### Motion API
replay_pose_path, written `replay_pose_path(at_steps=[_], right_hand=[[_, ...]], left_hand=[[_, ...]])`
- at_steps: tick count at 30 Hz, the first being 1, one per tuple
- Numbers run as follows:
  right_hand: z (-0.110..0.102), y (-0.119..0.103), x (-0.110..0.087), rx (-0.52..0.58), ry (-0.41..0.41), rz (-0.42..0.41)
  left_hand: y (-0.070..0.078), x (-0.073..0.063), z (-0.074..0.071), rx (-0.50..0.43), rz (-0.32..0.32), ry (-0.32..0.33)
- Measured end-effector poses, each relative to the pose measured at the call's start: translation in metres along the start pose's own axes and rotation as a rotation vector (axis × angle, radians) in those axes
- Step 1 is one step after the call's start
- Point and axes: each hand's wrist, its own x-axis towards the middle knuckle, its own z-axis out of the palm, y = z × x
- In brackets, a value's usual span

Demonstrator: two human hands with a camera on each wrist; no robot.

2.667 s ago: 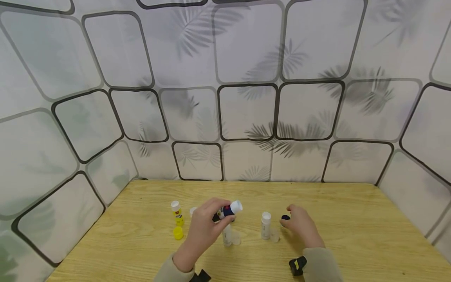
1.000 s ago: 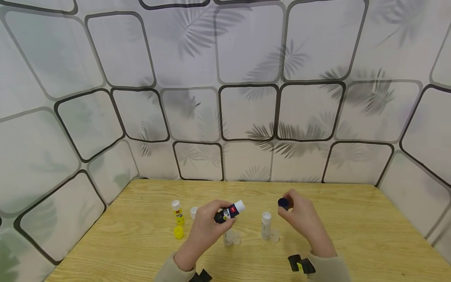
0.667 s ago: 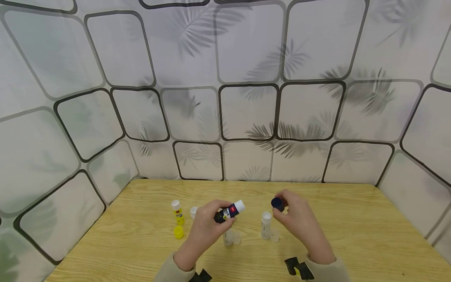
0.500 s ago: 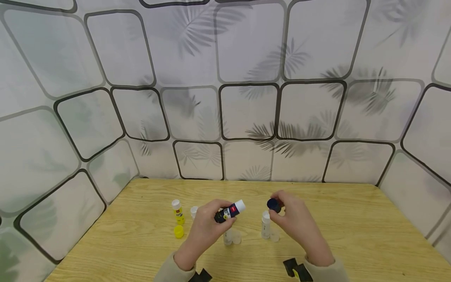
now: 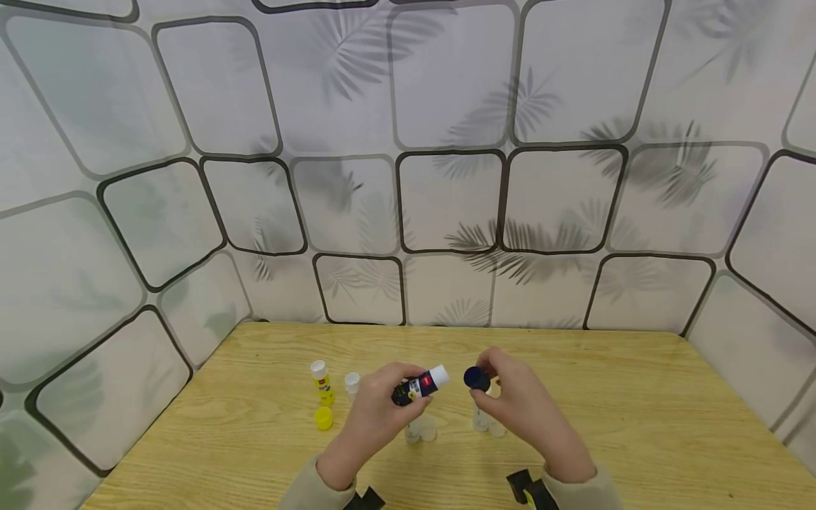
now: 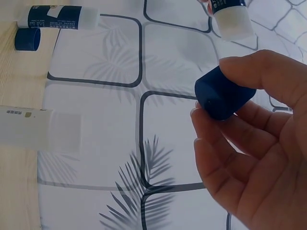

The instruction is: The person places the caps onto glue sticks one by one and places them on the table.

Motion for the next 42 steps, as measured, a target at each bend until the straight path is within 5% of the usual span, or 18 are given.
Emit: replay_pose_path(at_steps=[23,42], right_hand=[[0.0080,-0.0086,-0.0021,0.019,-0.020,-0.105],[0.0034,-0.0052,-0.0030,0.061,0.019,-0.175]], left_hand=[[-0.0003,-0.0018,0.0069,-0.015,0.089,0.001],[0.0001,-0.0022,0.0081,-0.007,0.068,-0.060]])
